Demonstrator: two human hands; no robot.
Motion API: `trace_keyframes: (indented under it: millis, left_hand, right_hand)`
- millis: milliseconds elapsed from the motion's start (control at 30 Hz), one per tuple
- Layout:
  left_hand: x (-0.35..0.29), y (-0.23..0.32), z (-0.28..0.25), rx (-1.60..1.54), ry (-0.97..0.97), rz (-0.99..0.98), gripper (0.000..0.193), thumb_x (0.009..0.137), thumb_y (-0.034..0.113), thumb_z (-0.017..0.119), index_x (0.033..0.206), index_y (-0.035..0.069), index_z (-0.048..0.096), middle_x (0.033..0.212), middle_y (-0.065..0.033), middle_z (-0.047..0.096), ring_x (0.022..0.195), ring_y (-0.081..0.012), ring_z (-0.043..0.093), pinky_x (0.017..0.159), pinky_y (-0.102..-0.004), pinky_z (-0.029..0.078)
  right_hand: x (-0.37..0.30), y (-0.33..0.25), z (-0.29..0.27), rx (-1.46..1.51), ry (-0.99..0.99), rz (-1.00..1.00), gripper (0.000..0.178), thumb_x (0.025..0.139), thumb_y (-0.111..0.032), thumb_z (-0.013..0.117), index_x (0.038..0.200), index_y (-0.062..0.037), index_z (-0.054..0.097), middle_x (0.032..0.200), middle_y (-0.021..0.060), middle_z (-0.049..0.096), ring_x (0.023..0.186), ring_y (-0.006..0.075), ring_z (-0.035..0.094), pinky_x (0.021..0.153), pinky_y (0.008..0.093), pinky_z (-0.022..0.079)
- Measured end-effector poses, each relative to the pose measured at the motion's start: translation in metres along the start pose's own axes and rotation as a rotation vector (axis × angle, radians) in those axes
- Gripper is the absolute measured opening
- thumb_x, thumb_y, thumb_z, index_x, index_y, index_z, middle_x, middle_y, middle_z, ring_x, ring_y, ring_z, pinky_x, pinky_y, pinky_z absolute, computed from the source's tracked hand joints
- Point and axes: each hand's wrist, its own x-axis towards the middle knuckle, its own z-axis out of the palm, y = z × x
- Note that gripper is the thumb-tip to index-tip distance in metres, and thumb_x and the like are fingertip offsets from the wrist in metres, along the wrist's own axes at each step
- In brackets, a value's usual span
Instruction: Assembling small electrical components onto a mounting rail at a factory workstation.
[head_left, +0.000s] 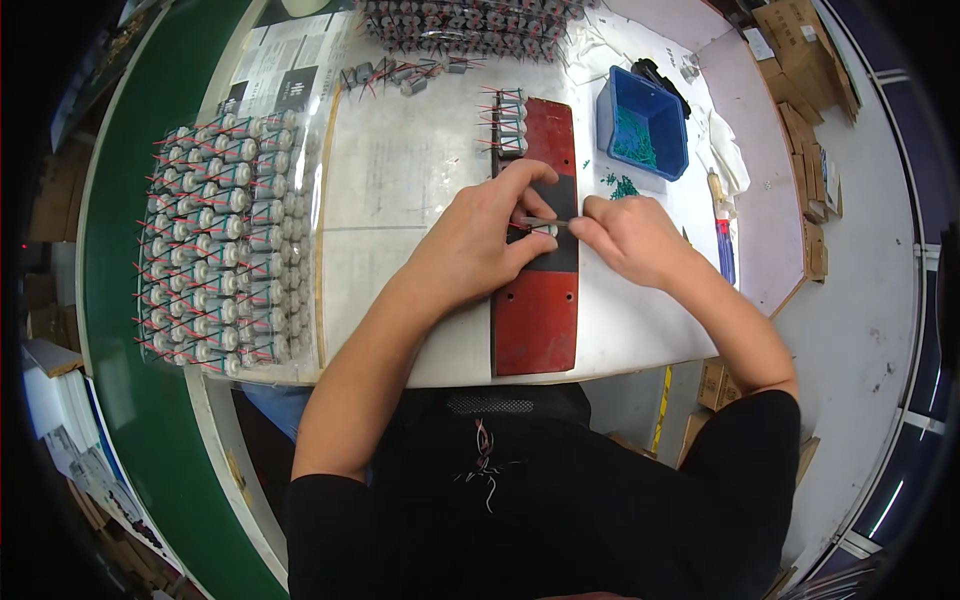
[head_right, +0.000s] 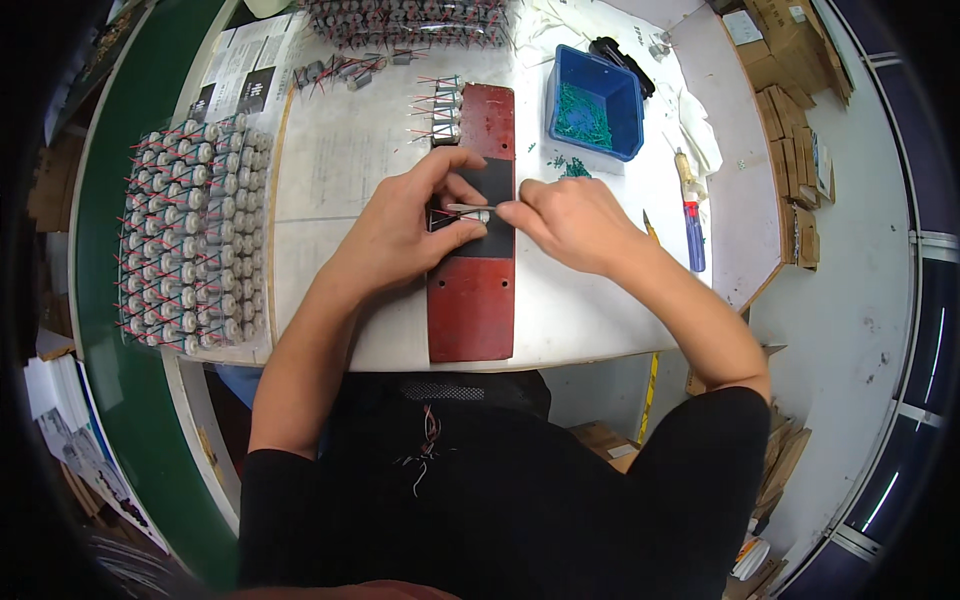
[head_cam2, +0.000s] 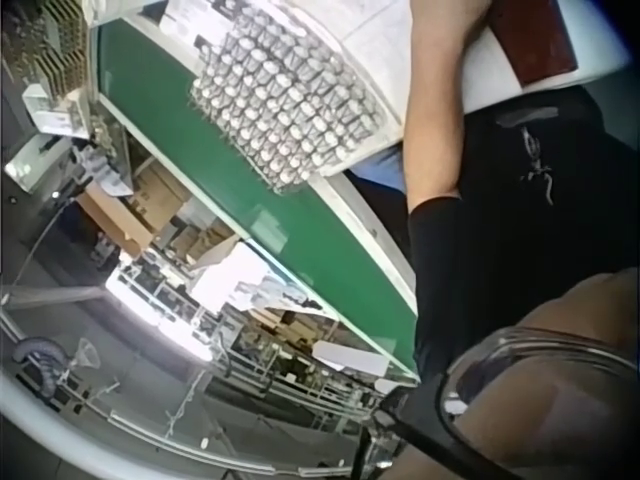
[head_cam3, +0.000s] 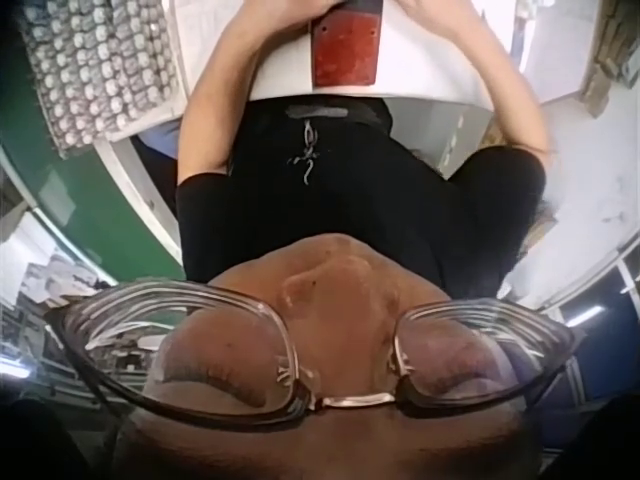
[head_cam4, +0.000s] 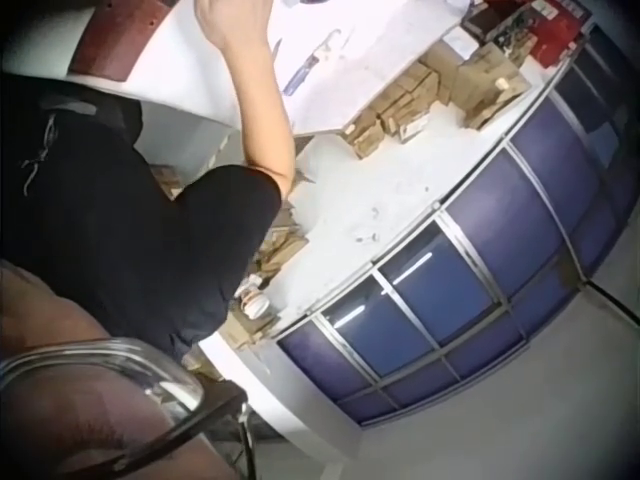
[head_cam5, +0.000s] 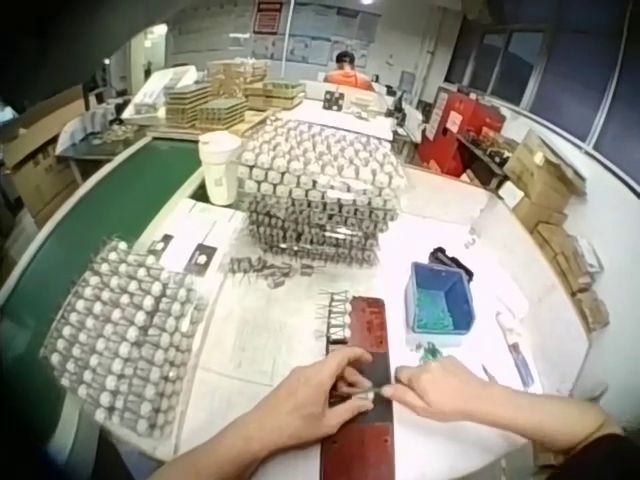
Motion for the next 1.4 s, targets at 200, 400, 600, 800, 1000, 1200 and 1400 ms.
trace_keyframes:
  millis: [200,400,600,800,1000,1200,1400]
  left_hand:
    - [0.001,0.016,-0.016,-0.023,0.265,0.084,0.039,0.089,0.007,0.074,0.124,0.004,0.057,0.091,-0.0059,0.074,0.079,-0.014,0.067,0.068,-0.0256,0.049]
    - [0.004,0.004,-0.028,-0.304,0.734,0.125,0.03,0.097,0.007,0.067,0.125,0.002,0.056,0.092,-0.0015,0.073,0.077,-0.0014,0.059,0.063,-0.018,0.04]
    - [0.007,0.003,-0.025,-0.286,0.742,0.132,0.03,0.098,0.007,0.067,0.125,0.002,0.056,0.091,-0.0006,0.072,0.077,-0.0006,0.058,0.063,-0.018,0.039]
    - [0.003,0.003,-0.024,-0.278,0.736,0.098,0.031,0.1,0.004,0.064,0.13,-0.001,0.054,0.095,-0.0059,0.072,0.091,-0.0097,0.067,0.082,-0.0224,0.049]
    - [0.002,0.01,-0.018,-0.096,0.739,0.09,0.031,0.097,0.007,0.067,0.127,0.003,0.057,0.092,-0.0032,0.072,0.081,-0.0062,0.064,0.069,-0.0219,0.046]
    - [0.004,0.01,-0.014,0.214,0.767,0.224,0.023,0.092,0.008,0.068,0.115,0.005,0.065,0.086,-0.0036,0.072,0.073,-0.0085,0.063,0.066,-0.0245,0.045]
    - [0.006,0.007,-0.003,0.313,0.684,0.168,0.023,0.09,0.008,0.067,0.113,0.006,0.067,0.095,-0.0078,0.072,0.083,-0.0171,0.065,0.071,-0.0313,0.049]
  right_hand:
    - [-0.004,-0.028,0.01,0.379,0.515,-0.255,0.011,0.09,-0.006,0.072,0.1,-0.0026,0.07,0.092,0.0116,0.066,0.064,0.0251,0.063,0.057,0.0355,0.052]
    - [0.017,-0.035,0.026,0.137,0.493,-0.309,0.026,0.081,0.0,0.078,0.106,-0.0066,0.073,0.102,0.008,0.067,0.066,0.0228,0.066,0.059,0.0331,0.054]
    - [0.046,-0.036,0.027,-0.007,0.619,-0.199,0.02,0.084,0.0,0.076,0.103,-0.006,0.073,0.104,0.008,0.068,0.067,0.0205,0.066,0.06,0.0323,0.055]
    - [0.025,-0.017,0.004,0.347,0.721,0.021,0.011,0.093,-0.003,0.072,0.104,-0.0006,0.07,0.095,0.0087,0.068,0.073,0.0137,0.064,0.063,0.0277,0.05]
    - [-0.012,0.004,-0.007,0.186,0.409,0.12,0.016,0.088,-0.002,0.074,0.103,0.0008,0.07,0.094,0.0119,0.066,0.082,0.0274,0.066,0.074,0.0333,0.052]
    - [-0.014,0.002,-0.001,0.141,0.35,0.162,0.019,0.084,-0.001,0.076,0.101,0.0004,0.07,0.099,0.0133,0.067,0.09,0.0337,0.066,0.082,0.038,0.053]
    - [-0.012,0.027,0.001,0.168,0.295,0.164,0.016,0.084,-0.005,0.075,0.098,-0.0011,0.069,0.098,0.0156,0.069,0.091,0.0374,0.066,0.082,0.0432,0.053]
